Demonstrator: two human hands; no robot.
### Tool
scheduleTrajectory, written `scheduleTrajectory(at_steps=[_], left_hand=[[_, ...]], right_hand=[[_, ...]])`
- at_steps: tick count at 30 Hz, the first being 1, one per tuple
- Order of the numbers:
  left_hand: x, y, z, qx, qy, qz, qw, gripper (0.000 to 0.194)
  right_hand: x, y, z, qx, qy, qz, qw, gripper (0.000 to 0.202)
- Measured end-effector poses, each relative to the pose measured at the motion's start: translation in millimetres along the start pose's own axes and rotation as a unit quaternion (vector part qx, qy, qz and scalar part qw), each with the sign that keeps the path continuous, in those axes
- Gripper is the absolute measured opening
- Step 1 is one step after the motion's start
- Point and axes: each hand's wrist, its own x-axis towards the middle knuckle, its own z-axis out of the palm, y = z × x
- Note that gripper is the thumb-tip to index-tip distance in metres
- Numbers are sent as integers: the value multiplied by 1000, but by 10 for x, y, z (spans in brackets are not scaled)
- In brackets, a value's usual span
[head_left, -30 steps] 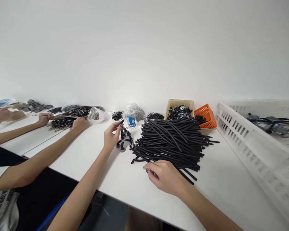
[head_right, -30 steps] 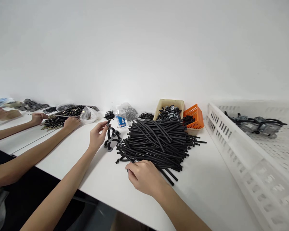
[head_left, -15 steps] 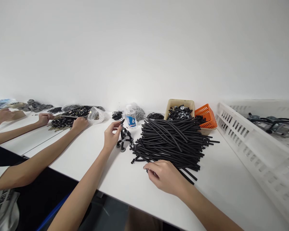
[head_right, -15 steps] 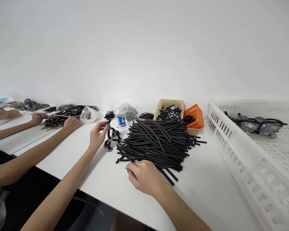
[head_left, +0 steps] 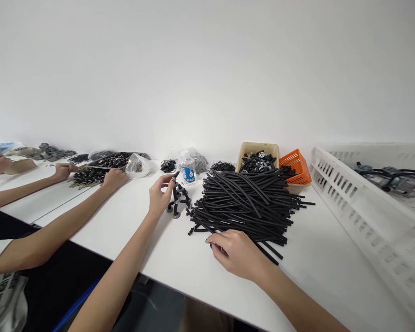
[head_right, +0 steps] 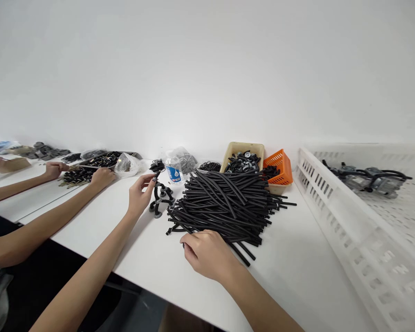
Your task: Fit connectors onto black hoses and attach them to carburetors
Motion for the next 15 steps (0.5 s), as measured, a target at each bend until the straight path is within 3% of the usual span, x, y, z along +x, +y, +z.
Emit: scheduleTrajectory(at_steps=[15], left_hand=[[8,-64,5,20,4,15,1000,36]], right_hand=[[-3,-7,1,1,-3,3,1000,21]])
